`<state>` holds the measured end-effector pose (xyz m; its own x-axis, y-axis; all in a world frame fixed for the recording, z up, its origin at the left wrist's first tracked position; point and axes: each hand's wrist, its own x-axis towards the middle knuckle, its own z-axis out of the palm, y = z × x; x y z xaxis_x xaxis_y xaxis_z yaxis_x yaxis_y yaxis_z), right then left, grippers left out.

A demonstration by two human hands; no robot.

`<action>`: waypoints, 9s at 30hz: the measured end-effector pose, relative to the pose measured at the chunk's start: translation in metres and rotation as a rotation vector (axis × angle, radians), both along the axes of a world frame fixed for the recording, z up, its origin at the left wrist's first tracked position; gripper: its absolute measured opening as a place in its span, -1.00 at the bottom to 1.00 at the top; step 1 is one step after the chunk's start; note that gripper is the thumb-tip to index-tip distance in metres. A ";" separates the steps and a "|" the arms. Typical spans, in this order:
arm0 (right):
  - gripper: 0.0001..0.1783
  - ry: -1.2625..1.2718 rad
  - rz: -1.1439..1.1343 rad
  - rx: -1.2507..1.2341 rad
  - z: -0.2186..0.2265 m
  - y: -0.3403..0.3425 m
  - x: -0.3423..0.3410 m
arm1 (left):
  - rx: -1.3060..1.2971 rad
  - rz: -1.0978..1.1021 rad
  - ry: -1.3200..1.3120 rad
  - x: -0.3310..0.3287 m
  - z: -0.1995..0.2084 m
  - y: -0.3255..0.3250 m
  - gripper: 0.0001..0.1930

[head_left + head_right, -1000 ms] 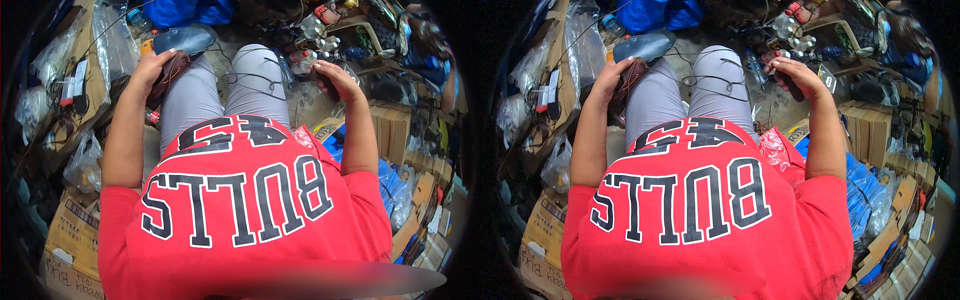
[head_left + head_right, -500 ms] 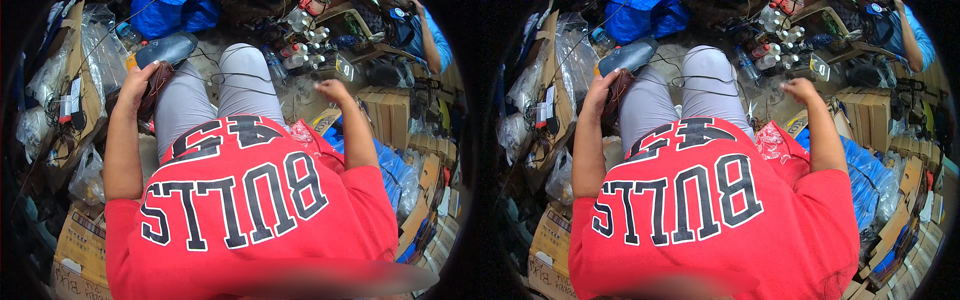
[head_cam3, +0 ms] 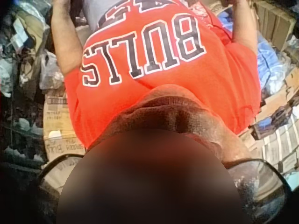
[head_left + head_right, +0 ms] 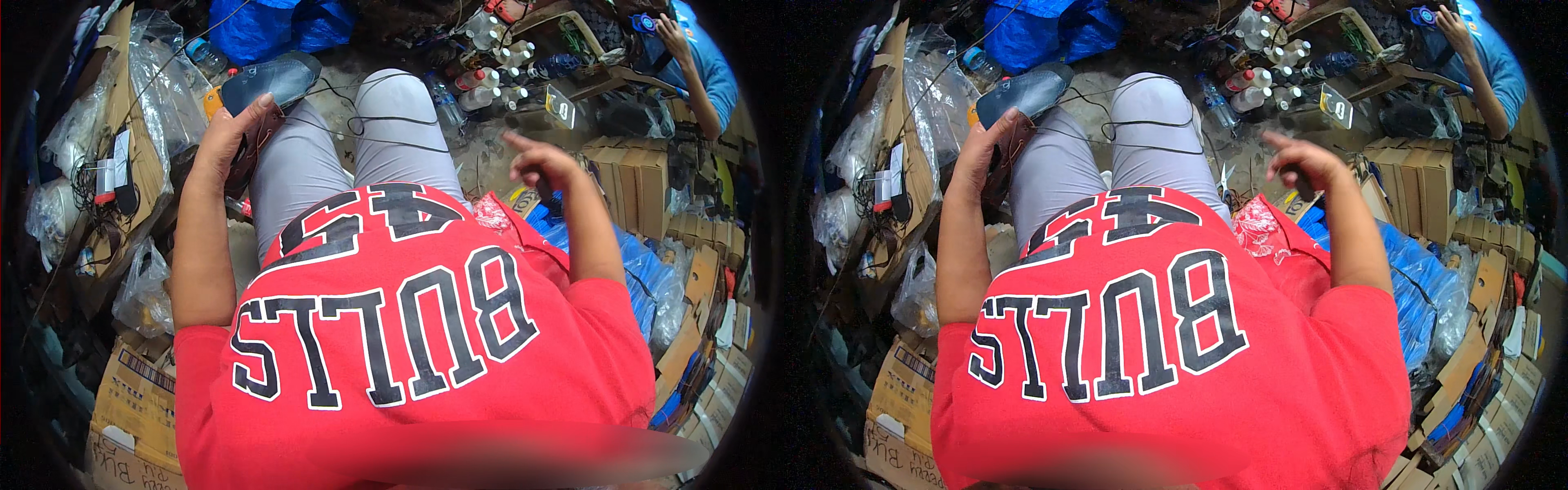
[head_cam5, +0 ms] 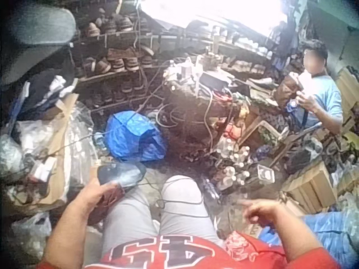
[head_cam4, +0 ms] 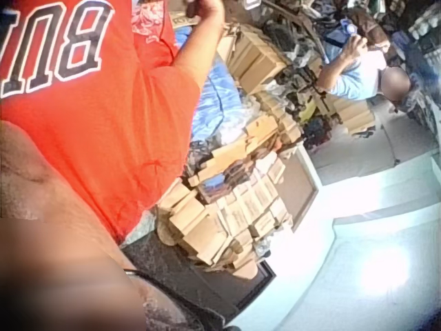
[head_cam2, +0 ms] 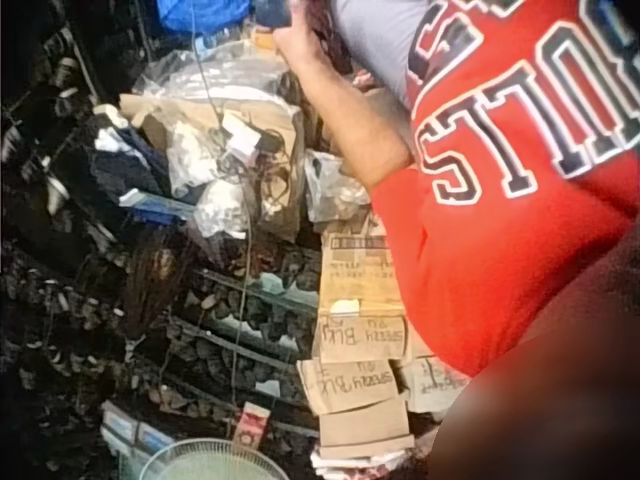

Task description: Manually sewing and assembling shoe components.

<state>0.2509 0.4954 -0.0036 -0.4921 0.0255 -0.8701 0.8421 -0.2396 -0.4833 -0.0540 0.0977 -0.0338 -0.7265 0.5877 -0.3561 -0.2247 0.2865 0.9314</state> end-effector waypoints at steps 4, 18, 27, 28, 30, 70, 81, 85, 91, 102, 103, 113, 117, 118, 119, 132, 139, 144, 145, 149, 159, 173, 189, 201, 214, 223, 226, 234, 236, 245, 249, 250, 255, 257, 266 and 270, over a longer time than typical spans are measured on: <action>-0.51 -0.312 0.066 0.021 -0.058 -0.066 0.027 | 0.004 0.072 -0.189 0.001 0.001 0.000 -0.59; -0.84 0.353 -0.234 0.068 0.034 -0.025 -0.007 | -0.043 -0.059 -0.109 -0.003 -0.006 0.000 -0.60; -0.37 0.441 -0.070 0.003 0.052 -0.041 -0.033 | 0.008 0.022 -0.047 -0.001 -0.008 -0.002 -0.67; -0.37 0.435 -0.045 -0.007 0.052 -0.043 -0.039 | 0.030 0.008 -0.054 -0.001 -0.008 -0.004 -0.67; -0.52 0.345 -0.107 0.013 0.048 -0.050 -0.057 | -0.002 -0.013 -0.073 -0.004 -0.010 -0.005 -0.65; -0.68 0.691 1.088 1.029 -0.002 -0.217 -0.261 | -0.137 0.026 -0.071 -0.020 -0.040 0.004 -0.69; -0.74 0.867 0.985 0.809 -0.024 -0.210 -0.262 | -0.072 0.005 -0.139 -0.028 -0.047 0.004 -0.75; -0.75 0.985 0.956 0.834 -0.031 -0.206 -0.254 | -0.231 -0.039 -0.007 -0.030 -0.047 0.009 -0.70; -0.71 1.106 0.874 0.926 -0.030 -0.206 -0.242 | -0.210 -0.047 0.026 -0.029 -0.057 0.020 -0.79; -0.72 1.069 0.917 0.956 -0.028 -0.204 -0.229 | -0.298 -0.113 0.200 -0.023 -0.057 0.027 -0.48; -0.73 0.982 0.891 0.887 -0.030 -0.203 -0.230 | -0.300 -0.104 0.219 -0.023 -0.055 0.026 -0.48; -0.67 0.691 0.914 0.582 -0.011 -0.179 -0.213 | -0.207 -0.041 -0.105 -0.032 -0.060 0.011 -0.77; -0.70 0.703 0.817 0.527 -0.009 -0.187 -0.214 | -0.178 -0.017 -0.138 -0.032 -0.060 0.013 -0.75; -0.71 0.727 0.810 0.543 -0.010 -0.189 -0.215 | -0.202 -0.012 -0.133 -0.031 -0.059 0.013 -0.75; -0.71 0.729 0.815 0.538 -0.011 -0.190 -0.217 | -0.204 -0.012 -0.134 -0.031 -0.057 0.013 -0.75; -0.67 0.828 0.886 0.712 -0.020 -0.196 -0.229 | -0.162 -0.008 -0.154 -0.027 -0.050 0.011 -0.75; -0.66 0.917 0.831 0.758 -0.022 -0.207 -0.234 | -0.488 -0.157 0.331 -0.026 -0.013 0.016 -0.63; -0.73 0.970 0.852 0.814 -0.023 -0.209 -0.233 | -0.581 -0.168 0.446 -0.034 -0.012 0.027 -0.60; -0.77 1.010 0.807 0.808 -0.024 -0.209 -0.232 | -0.568 -0.136 0.412 -0.033 -0.016 0.030 -0.61; -0.74 1.062 0.820 0.793 -0.026 -0.204 -0.224 | -0.543 -0.106 0.365 -0.031 -0.036 0.036 -0.65; -0.78 1.067 0.825 0.762 -0.021 -0.201 -0.209 | -0.520 -0.137 0.354 -0.023 -0.032 0.042 -0.58; -0.67 0.926 0.645 0.495 -0.034 -0.186 -0.240 | -0.254 0.012 -0.286 -0.043 -0.020 0.039 -0.71; -0.70 0.717 0.277 -0.026 -0.052 -0.189 -0.247 | -0.467 0.048 0.446 -0.026 0.000 0.027 0.02; -0.71 0.971 0.647 1.177 -0.053 -0.204 -0.261 | -0.807 -0.147 0.799 -0.011 0.006 0.047 -0.57; -0.61 0.407 0.966 1.318 -0.043 -0.175 -0.297 | -0.880 -0.319 0.805 -0.003 0.036 0.110 -0.74; -0.46 0.042 0.548 1.319 -0.052 -0.051 -0.251 | -0.576 -0.635 0.913 0.060 0.107 0.077 -0.76; -0.64 0.170 0.638 1.371 -0.065 -0.041 -0.225 | -0.482 -0.641 0.942 0.072 0.123 0.061 -0.80; -0.61 0.556 0.625 0.857 -0.022 -0.060 -0.175 | -0.640 -0.764 0.760 0.054 0.154 0.017 -0.71; -0.66 0.451 0.413 0.454 0.000 -0.058 -0.159 | -0.568 -0.767 0.738 0.052 0.155 0.013 -0.71; -0.19 0.529 0.162 -0.235 0.055 -0.028 -0.120 | -0.757 -0.720 0.793 0.055 0.155 0.028 -0.55; 0.31 0.665 0.125 -0.500 0.057 -0.019 -0.104 | -0.707 -0.690 0.919 0.052 0.151 0.034 -0.53; 0.31 0.659 0.120 -0.485 0.057 -0.019 -0.100 | -0.725 -0.683 0.940 0.052 0.150 0.036 -0.53; -0.14 0.664 0.096 0.035 0.057 -0.019 -0.099 | -0.737 -0.708 1.046 0.053 0.152 0.053 -0.54; -0.60 0.618 0.123 0.606 0.046 -0.019 -0.108 | -0.690 -0.777 1.101 0.058 0.152 0.065 -0.59; -0.66 -0.101 0.276 1.412 -0.042 0.019 -0.130 | -0.473 -0.948 1.124 0.122 0.137 0.140 -0.78; -0.53 -0.365 0.319 1.342 -0.056 0.073 -0.084 | -0.397 -0.989 1.093 0.131 0.153 0.111 -0.82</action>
<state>0.1672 0.5688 -0.0592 -0.3911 0.8499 -0.3531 0.8964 0.4387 0.0633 0.0766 0.2085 0.1192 -0.1150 0.9789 -0.1688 0.9262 0.1671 0.3379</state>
